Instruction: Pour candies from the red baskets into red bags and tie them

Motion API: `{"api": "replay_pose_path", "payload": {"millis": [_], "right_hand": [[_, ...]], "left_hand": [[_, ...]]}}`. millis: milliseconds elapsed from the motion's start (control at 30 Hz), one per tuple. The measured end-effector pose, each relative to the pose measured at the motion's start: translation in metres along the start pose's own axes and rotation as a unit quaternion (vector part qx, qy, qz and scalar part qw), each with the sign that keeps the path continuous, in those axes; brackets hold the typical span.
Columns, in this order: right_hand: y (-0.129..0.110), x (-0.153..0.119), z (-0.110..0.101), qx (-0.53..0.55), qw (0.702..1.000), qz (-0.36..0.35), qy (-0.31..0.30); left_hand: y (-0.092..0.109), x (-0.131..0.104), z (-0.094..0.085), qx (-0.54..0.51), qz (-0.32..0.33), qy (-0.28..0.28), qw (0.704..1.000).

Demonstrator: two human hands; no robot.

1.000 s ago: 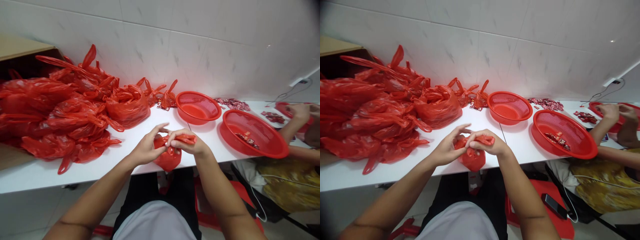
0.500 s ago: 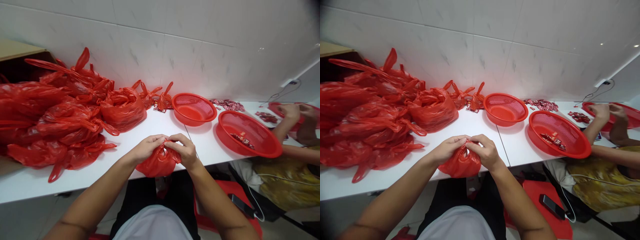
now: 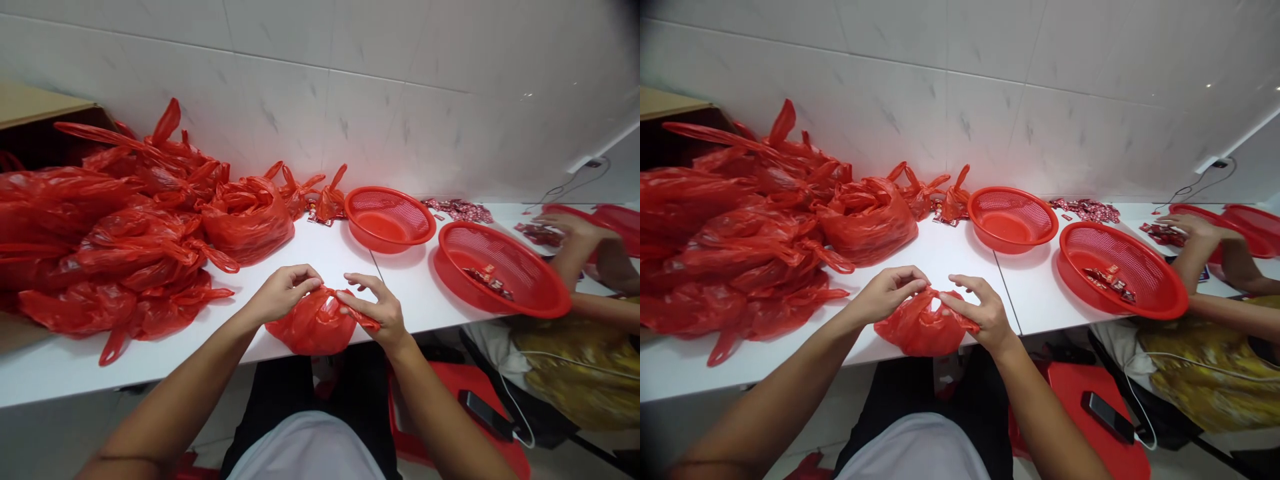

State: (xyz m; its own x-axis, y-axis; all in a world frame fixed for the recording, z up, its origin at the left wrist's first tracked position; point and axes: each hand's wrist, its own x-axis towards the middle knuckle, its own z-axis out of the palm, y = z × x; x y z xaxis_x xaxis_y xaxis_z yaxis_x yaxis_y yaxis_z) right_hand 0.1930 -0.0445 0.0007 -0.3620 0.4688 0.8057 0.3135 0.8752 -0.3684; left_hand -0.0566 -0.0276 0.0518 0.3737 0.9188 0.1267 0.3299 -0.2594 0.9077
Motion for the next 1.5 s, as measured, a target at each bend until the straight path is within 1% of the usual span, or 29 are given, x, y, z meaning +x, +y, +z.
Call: {"api": "replay_pose_path", "payload": {"millis": [100, 167, 267, 400, 467, 533, 600, 667, 733, 800, 867, 933, 1000, 1100, 1167, 1233, 1300, 1367, 1433, 1500], "right_hand": [[0.002, -0.018, -0.004, 0.008, 0.999, 0.042, -0.008], [0.0, -0.029, -0.005, 0.018, 0.998, 0.059, -0.007], [-0.003, -0.043, -0.004, 0.033, 0.997, 0.072, -0.005], [-0.003, -0.063, -0.004, 0.056, 0.992, 0.111, -0.004], [-0.004, -0.071, -0.004, 0.074, 0.986, 0.147, -0.002], [-0.006, -0.072, -0.004, 0.104, 0.975, 0.196, 0.002], [-0.012, -0.064, -0.002, 0.145, 0.959, 0.243, -0.013], [-0.02, -0.048, 0.003, 0.192, 0.944, 0.262, -0.057], [-0.03, -0.026, 0.011, 0.232, 0.933, 0.248, -0.119], [-0.037, -0.005, 0.022, 0.253, 0.927, 0.222, -0.169], [-0.041, 0.01, 0.033, 0.247, 0.927, 0.219, -0.181], [-0.039, 0.016, 0.042, 0.232, 0.926, 0.252, -0.16], [-0.03, 0.019, 0.047, 0.222, 0.916, 0.309, -0.128], [-0.002, 0.031, 0.052, 0.208, 0.9, 0.373, -0.083], [0.023, 0.052, 0.054, 0.182, 0.898, 0.397, -0.042], [0.05, 0.083, 0.058, 0.169, 0.893, 0.417, 0.022], [0.075, 0.112, 0.062, 0.214, 0.873, 0.432, 0.075], [0.096, 0.131, 0.068, 0.247, 0.865, 0.426, 0.091], [0.11, 0.132, 0.077, 0.225, 0.884, 0.402, 0.082], [0.119, 0.118, 0.09, 0.171, 0.906, 0.379, 0.073]], "left_hand": [[-0.007, -0.004, -0.007, 0.009, -0.008, -0.002, 1.0], [-0.013, -0.007, -0.011, 0.037, -0.011, 0.009, 0.999], [-0.024, -0.013, -0.018, 0.116, -0.017, 0.052, 0.992], [-0.039, -0.021, -0.035, 0.22, -0.054, 0.122, 0.966], [-0.044, -0.024, -0.042, 0.244, -0.065, 0.137, 0.958], [-0.043, -0.027, -0.043, 0.236, -0.067, 0.145, 0.959], [-0.034, -0.028, -0.037, 0.198, -0.06, 0.155, 0.966], [-0.018, -0.029, -0.025, 0.15, -0.034, 0.148, 0.977], [0.002, -0.03, -0.011, 0.124, 0.011, 0.123, 0.984], [0.018, -0.033, 0.002, 0.13, 0.069, 0.099, 0.984], [0.027, -0.037, 0.009, 0.14, 0.114, 0.087, 0.98], [0.026, -0.043, 0.01, 0.133, 0.128, 0.092, 0.979], [0.016, -0.05, 0.008, 0.125, 0.114, 0.116, 0.979], [-0.007, -0.062, 0.002, 0.137, 0.081, 0.151, 0.976], [-0.025, -0.07, -0.002, 0.154, 0.057, 0.177, 0.971], [-0.045, -0.077, -0.003, 0.179, 0.02, 0.191, 0.965], [-0.066, -0.083, -0.002, 0.215, -0.034, 0.173, 0.96], [-0.087, -0.092, 0.002, 0.262, -0.089, 0.12, 0.953], [-0.106, -0.102, 0.008, 0.312, -0.114, 0.064, 0.941], [-0.118, -0.111, 0.014, 0.352, -0.106, 0.035, 0.929]]}}
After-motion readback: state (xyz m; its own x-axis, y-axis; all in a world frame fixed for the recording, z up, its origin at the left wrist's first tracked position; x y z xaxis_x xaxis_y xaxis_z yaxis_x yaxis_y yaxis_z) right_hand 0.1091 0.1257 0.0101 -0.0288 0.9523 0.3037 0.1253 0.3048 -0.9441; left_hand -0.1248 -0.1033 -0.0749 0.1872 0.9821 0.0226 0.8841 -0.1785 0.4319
